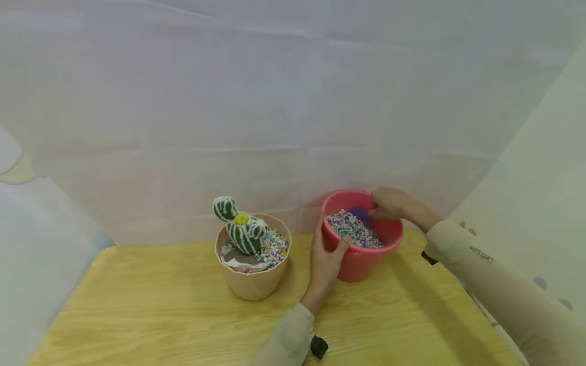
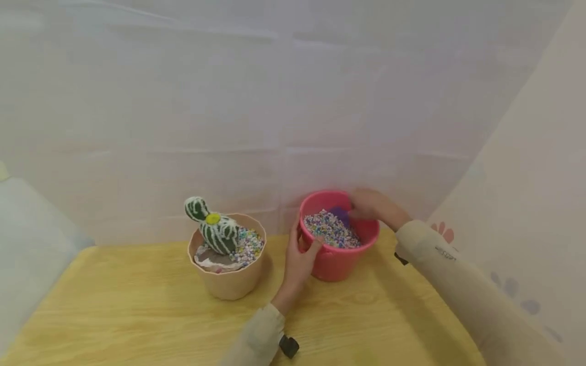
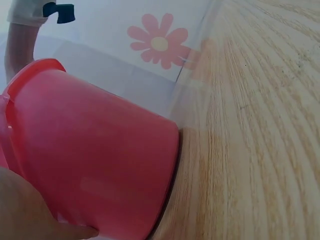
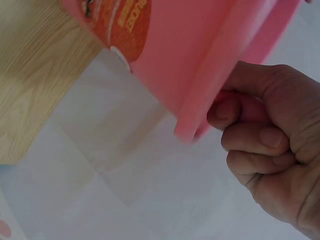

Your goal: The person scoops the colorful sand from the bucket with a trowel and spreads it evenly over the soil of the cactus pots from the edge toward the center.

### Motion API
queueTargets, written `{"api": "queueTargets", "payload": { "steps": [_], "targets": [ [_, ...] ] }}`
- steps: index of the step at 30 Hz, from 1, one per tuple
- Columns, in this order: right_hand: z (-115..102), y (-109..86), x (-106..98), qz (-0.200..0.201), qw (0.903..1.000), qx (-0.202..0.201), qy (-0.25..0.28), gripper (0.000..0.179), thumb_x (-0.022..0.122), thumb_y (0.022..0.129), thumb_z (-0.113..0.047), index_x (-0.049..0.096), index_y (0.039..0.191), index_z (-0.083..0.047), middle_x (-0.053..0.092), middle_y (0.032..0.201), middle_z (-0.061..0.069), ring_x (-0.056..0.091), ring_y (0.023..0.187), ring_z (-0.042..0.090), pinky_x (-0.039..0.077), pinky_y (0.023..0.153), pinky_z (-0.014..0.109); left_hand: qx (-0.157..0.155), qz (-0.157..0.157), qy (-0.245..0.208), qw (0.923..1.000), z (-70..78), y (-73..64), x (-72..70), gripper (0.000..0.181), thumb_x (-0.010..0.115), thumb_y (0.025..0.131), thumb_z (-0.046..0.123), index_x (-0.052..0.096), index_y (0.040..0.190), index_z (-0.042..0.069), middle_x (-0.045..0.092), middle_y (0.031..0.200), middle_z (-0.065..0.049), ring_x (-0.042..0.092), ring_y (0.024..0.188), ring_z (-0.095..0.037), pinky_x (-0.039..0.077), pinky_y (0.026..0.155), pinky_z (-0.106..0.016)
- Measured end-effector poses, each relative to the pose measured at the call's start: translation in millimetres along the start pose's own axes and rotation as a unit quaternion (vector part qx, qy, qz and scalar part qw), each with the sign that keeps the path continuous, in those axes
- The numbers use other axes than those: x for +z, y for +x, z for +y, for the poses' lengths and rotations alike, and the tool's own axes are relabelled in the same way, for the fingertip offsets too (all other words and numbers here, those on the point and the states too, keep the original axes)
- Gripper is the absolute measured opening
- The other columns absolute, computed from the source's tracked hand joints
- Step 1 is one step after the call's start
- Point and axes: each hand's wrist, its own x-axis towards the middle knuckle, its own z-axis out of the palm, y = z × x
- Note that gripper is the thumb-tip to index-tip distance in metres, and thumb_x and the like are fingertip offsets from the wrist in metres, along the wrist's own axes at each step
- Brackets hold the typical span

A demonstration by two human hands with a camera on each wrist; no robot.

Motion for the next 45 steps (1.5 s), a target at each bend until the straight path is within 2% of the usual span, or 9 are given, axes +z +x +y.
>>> {"api": "queueTargets", "payload": {
  "steps": [7, 14, 17, 22, 26, 29, 35, 39, 45],
  "targets": [
    [-14.1, 7.4, -8.7, -0.015, 0.9984, 0.022, -0.049, 0.035, 0.074, 0.088, -0.01, 0.062, 0.056, -0.008, 0.05, 0.048, -0.01, 0.045, 0.045, 0.007, 0.037, 0.043, 0.025, -0.023, 0.011, -0.017, 0.9995, 7.1, -6.2, 2.9, 0.085, 0.076, 0.093, 0.03, 0.027, 0.163, 0.027, 0.037, 0.156, 0.017, 0.037, 0.144, -0.024, 0.034, 0.113, -0.042],
    [-19.1, 12.4, -13.3, -0.036, 0.9946, 0.07, -0.068, 0.027, 0.076, 0.089, -0.015, 0.061, 0.067, -0.01, 0.059, 0.061, -0.001, 0.057, 0.055, 0.014, 0.049, 0.051, 0.031, -0.028, 0.002, -0.019, 0.9994, 13.9, -6.6, -0.4, 0.085, 0.076, 0.092, 0.025, 0.028, 0.162, 0.031, 0.037, 0.157, 0.011, 0.038, 0.143, -0.025, 0.036, 0.112, -0.044],
    [-12.8, 10.3, -10.3, -0.033, 0.9961, 0.065, -0.049, 0.027, 0.077, 0.091, -0.019, 0.065, 0.07, -0.008, 0.06, 0.062, 0.0, 0.058, 0.056, 0.015, 0.05, 0.052, 0.031, -0.03, -0.011, -0.026, 0.9991, 22.7, -5.2, -5.9, 0.085, 0.075, 0.092, 0.018, 0.027, 0.162, 0.026, 0.037, 0.159, 0.006, 0.037, 0.143, -0.026, 0.036, 0.112, -0.047],
    [-6.2, -0.9, -1.4, -0.012, 0.9991, 0.028, -0.028, 0.028, 0.074, 0.095, -0.02, 0.068, 0.07, -0.009, 0.059, 0.061, -0.003, 0.054, 0.054, 0.013, 0.049, 0.05, 0.03, -0.02, -0.016, -0.035, 0.9991, 18.7, -3.2, -7.3, 0.088, 0.076, 0.091, 0.014, 0.026, 0.163, 0.018, 0.035, 0.16, 0.001, 0.035, 0.145, -0.028, 0.033, 0.114, -0.051],
    [0.0, -12.4, 9.4, 0.011, 0.9999, -0.002, -0.009, 0.032, 0.072, 0.096, -0.017, 0.067, 0.065, -0.01, 0.055, 0.056, -0.008, 0.048, 0.049, 0.009, 0.044, 0.046, 0.027, -0.02, -0.014, -0.03, 0.9993, 1.5, -5.2, -4.0, 0.089, 0.078, 0.089, 0.022, 0.027, 0.162, 0.029, 0.035, 0.161, 0.005, 0.035, 0.145, -0.021, 0.032, 0.114, -0.047],
    [0.6, -21.5, 14.0, 0.022, 0.9995, -0.013, 0.016, 0.034, 0.072, 0.096, -0.013, 0.065, 0.063, -0.009, 0.049, 0.052, -0.011, 0.041, 0.046, 0.004, 0.038, 0.043, 0.024, -0.032, -0.014, -0.032, 0.9989, -1.3, -8.1, -1.9, 0.088, 0.079, 0.088, 0.025, 0.029, 0.161, 0.034, 0.037, 0.16, 0.006, 0.037, 0.143, -0.016, 0.033, 0.114, -0.045],
    [-4.9, -29.3, 17.6, 0.021, 0.9972, -0.026, 0.066, 0.035, 0.072, 0.097, -0.015, 0.068, 0.063, -0.011, 0.041, 0.047, -0.015, 0.031, 0.042, -0.002, 0.028, 0.043, 0.022, -0.03, -0.017, -0.029, 0.999, -4.8, -8.2, 1.1, 0.088, 0.077, 0.091, 0.028, 0.025, 0.162, 0.036, 0.034, 0.162, 0.002, 0.036, 0.144, -0.02, 0.034, 0.113, -0.044],
    [-9.8, -29.7, 18.6, 0.028, 0.9948, -0.045, 0.087, 0.03, 0.071, 0.098, -0.016, 0.072, 0.067, -0.014, 0.04, 0.047, -0.015, 0.03, 0.043, -0.001, 0.028, 0.044, 0.022, -0.025, -0.01, -0.013, 0.9996, -9.0, -3.3, 1.3, 0.088, 0.077, 0.092, 0.034, 0.023, 0.162, 0.04, 0.033, 0.163, -0.001, 0.036, 0.143, -0.014, 0.035, 0.113, -0.042],
    [-9.0, -38.0, 24.9, 0.011, 0.9861, -0.026, 0.164, 0.027, 0.07, 0.098, -0.012, 0.078, 0.073, -0.015, 0.054, 0.048, -0.005, 0.036, 0.04, 0.002, 0.032, 0.042, 0.022, -0.021, -0.022, -0.018, 0.9994, -14.5, -1.2, 0.4, 0.09, 0.077, 0.092, 0.039, 0.02, 0.162, 0.041, 0.033, 0.163, 0.001, 0.037, 0.143, -0.016, 0.036, 0.112, -0.042]
  ]
}}
